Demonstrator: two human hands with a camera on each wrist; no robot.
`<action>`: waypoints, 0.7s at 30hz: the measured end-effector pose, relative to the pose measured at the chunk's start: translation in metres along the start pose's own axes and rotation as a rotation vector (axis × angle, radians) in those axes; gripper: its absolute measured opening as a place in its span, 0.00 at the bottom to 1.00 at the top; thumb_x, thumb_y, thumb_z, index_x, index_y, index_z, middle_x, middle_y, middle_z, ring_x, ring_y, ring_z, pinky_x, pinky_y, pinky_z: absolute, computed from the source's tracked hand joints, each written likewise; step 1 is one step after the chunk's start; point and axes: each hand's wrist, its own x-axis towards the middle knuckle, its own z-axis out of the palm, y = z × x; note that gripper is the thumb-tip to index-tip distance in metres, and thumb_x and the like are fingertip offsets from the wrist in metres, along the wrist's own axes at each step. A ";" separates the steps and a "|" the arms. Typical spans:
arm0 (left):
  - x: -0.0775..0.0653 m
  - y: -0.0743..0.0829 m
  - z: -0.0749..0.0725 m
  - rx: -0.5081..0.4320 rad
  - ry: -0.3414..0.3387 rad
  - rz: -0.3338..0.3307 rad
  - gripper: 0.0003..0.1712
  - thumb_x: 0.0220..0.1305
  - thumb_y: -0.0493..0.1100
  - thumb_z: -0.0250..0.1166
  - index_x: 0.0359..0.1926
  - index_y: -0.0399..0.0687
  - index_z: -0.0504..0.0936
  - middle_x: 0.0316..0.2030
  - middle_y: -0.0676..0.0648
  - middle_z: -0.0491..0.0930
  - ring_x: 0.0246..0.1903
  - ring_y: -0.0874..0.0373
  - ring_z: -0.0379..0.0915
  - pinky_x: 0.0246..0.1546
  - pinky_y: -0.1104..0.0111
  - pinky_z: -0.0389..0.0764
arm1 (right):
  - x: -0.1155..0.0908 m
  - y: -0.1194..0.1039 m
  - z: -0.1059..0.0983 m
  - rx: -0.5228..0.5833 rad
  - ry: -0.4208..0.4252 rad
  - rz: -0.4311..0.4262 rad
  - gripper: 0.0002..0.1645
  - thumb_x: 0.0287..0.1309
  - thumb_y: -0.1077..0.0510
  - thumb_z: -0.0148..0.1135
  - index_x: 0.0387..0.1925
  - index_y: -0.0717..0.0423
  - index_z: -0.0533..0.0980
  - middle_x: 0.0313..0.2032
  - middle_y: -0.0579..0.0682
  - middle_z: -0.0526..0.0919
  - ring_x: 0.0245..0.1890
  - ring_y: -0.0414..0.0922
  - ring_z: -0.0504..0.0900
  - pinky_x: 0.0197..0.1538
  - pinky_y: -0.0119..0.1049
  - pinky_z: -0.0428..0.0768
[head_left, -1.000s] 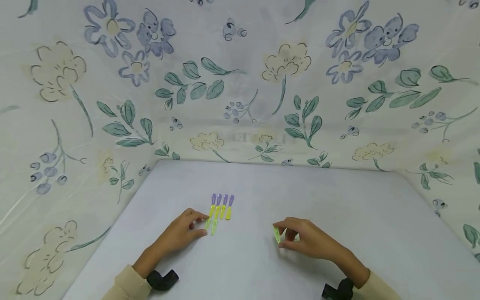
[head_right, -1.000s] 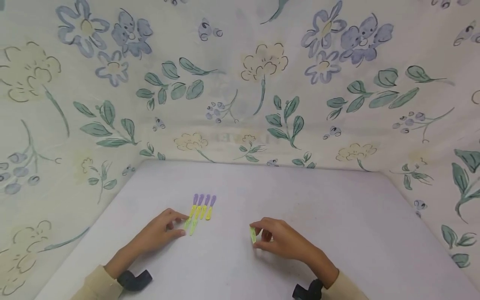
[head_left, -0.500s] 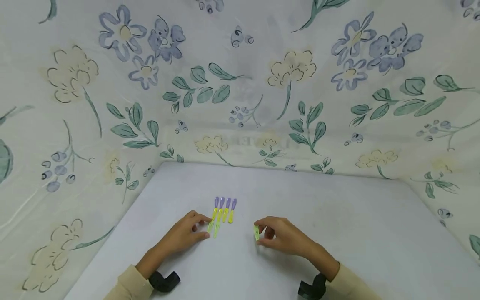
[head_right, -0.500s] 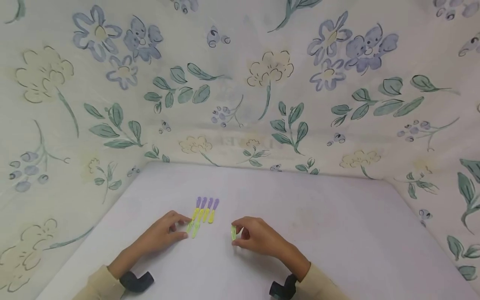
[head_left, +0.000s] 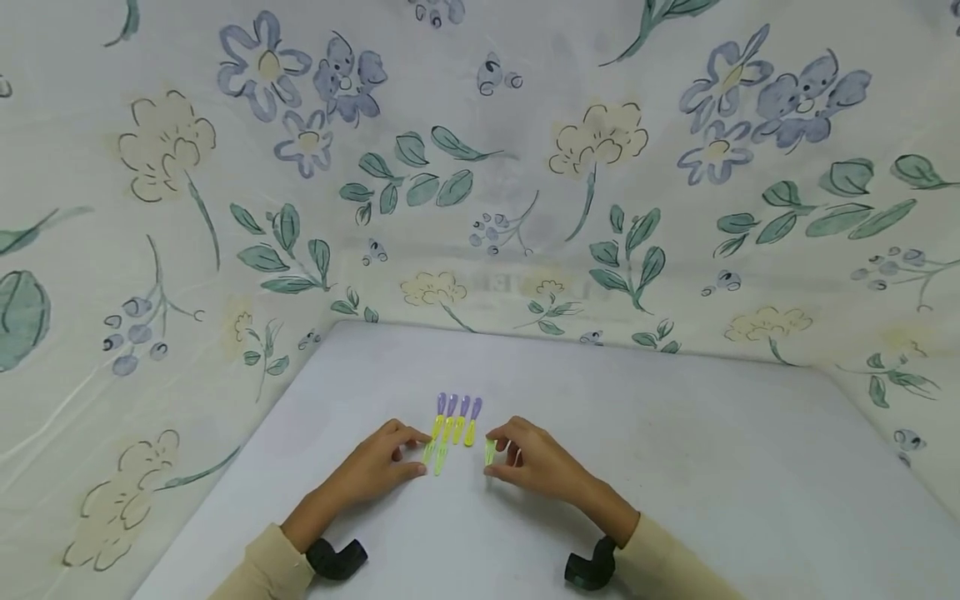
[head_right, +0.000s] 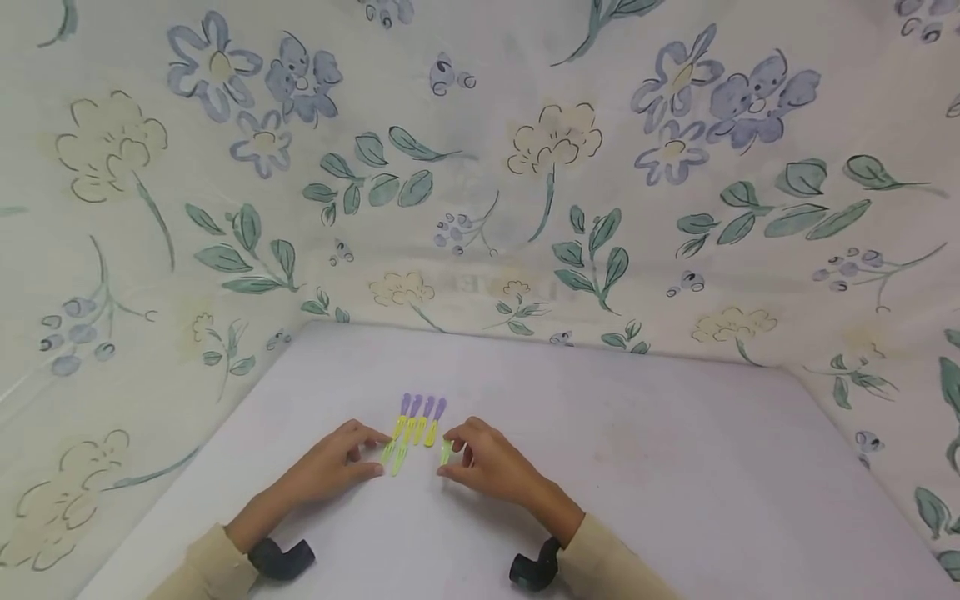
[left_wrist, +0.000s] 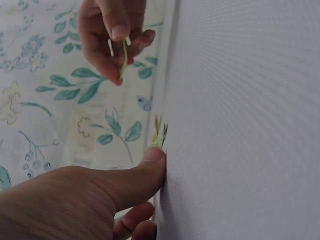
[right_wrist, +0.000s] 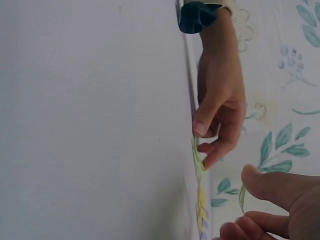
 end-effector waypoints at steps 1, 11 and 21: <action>0.000 -0.001 0.000 0.004 0.000 0.000 0.24 0.57 0.48 0.74 0.56 0.59 0.83 0.43 0.57 0.74 0.36 0.63 0.66 0.33 0.72 0.71 | 0.002 -0.001 0.003 -0.003 0.004 -0.001 0.25 0.58 0.55 0.73 0.53 0.62 0.78 0.40 0.50 0.79 0.32 0.37 0.78 0.36 0.26 0.79; 0.004 -0.002 -0.002 0.006 0.024 0.044 0.24 0.57 0.48 0.75 0.56 0.60 0.83 0.44 0.58 0.75 0.36 0.63 0.67 0.34 0.73 0.71 | 0.022 -0.013 0.018 0.010 0.038 0.015 0.24 0.58 0.55 0.73 0.53 0.62 0.78 0.41 0.51 0.79 0.32 0.37 0.77 0.35 0.26 0.78; 0.002 -0.003 0.000 -0.004 -0.002 0.044 0.24 0.58 0.49 0.74 0.56 0.58 0.82 0.44 0.56 0.75 0.36 0.63 0.67 0.34 0.73 0.71 | 0.034 -0.011 0.041 -0.013 0.060 0.032 0.26 0.56 0.54 0.74 0.53 0.62 0.78 0.35 0.49 0.76 0.30 0.36 0.72 0.33 0.24 0.73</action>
